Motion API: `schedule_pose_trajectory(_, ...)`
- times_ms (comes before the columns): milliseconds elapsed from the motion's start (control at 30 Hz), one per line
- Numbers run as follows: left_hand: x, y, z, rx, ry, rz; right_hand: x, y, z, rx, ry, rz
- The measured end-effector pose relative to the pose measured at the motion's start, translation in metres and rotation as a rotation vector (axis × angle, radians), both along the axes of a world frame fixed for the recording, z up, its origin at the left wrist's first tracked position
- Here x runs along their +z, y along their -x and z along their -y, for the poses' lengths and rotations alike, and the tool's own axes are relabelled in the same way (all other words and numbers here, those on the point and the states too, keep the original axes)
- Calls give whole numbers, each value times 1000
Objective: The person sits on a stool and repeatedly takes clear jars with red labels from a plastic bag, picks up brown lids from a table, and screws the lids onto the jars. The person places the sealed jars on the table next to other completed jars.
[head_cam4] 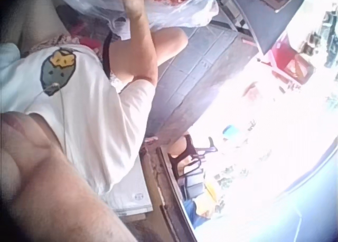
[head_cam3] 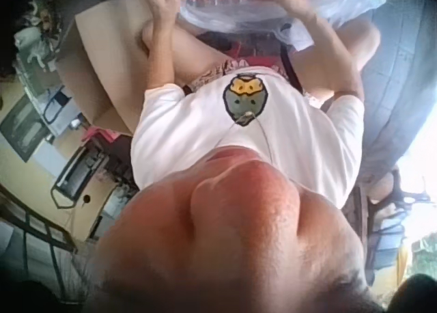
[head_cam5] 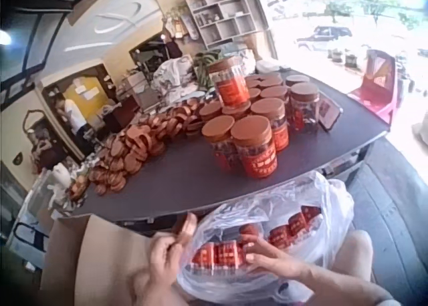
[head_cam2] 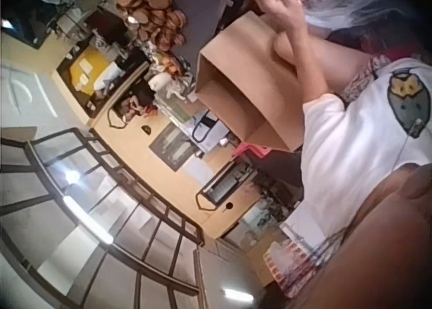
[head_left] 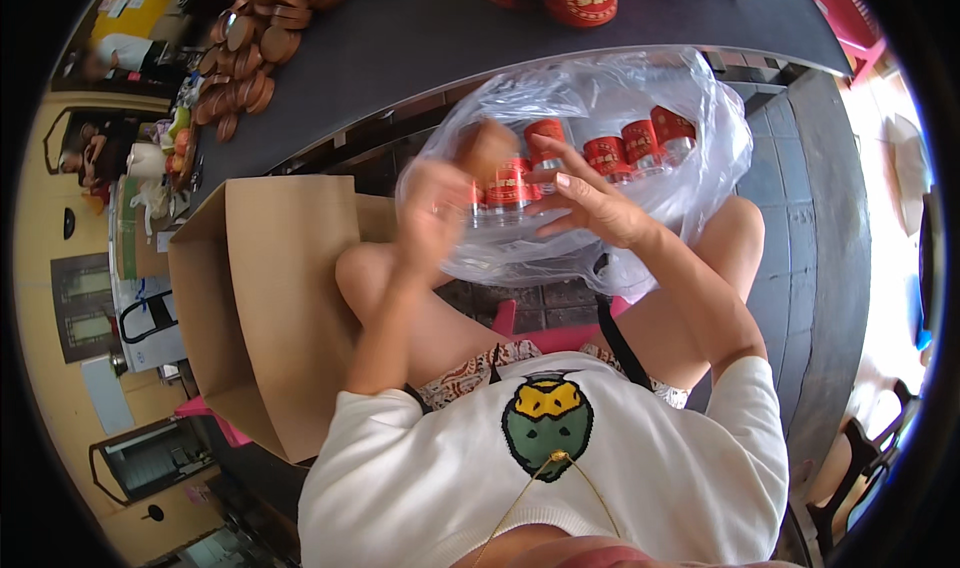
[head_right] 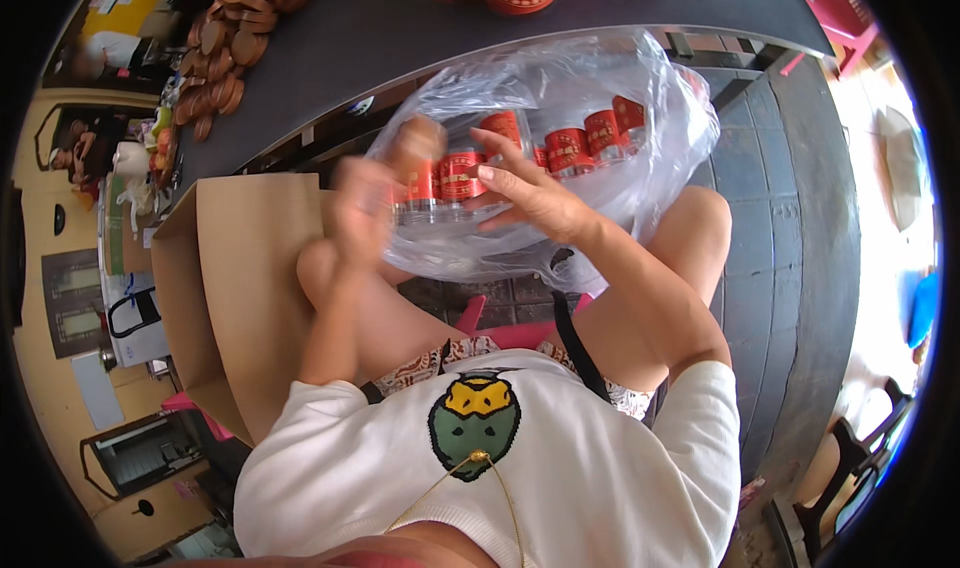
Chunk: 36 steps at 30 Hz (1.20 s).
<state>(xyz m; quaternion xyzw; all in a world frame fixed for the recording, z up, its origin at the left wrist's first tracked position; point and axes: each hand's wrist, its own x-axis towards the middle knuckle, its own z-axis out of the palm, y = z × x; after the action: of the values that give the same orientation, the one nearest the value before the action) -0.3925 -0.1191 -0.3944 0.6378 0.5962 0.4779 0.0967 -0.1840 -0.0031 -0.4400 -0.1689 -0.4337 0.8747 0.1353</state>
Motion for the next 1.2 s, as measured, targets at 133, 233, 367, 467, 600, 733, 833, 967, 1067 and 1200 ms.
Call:
schedule_pose_trajectory(133,-42,-73,-17,-192,122,-47,-22,9,8,-174,362,-31)
schedule_pose_trajectory(233,-52,-61,-56,30,246,346,-35,-1,-18,-376,500,-98)
schedule_pose_trajectory(367,-131,-9,-119,263,613,-269,-17,-7,-42,-652,374,-16)
schedule_pose_trajectory(467,-123,-14,-143,184,927,-299,-23,-7,-44,-698,457,-10)
schedule_pose_trajectory(600,-192,-22,-163,429,705,-23,-6,1,-32,-688,568,-34)
schedule_pose_trajectory(733,-208,-11,-157,228,692,270,9,2,-28,-741,541,-13)
schedule_pose_trajectory(833,-168,-20,-131,106,591,320,-13,-12,-41,-635,281,-161)
schedule_pose_trajectory(967,-62,-35,-49,-118,289,1344,6,-19,-38,-780,-114,-24)
schedule_pose_trajectory(1067,-28,-41,-8,-149,255,1712,14,-18,-31,-653,-315,-40)
schedule_pose_trajectory(1200,-24,-65,-1,-142,210,1496,11,-10,-20,-530,-308,-199)
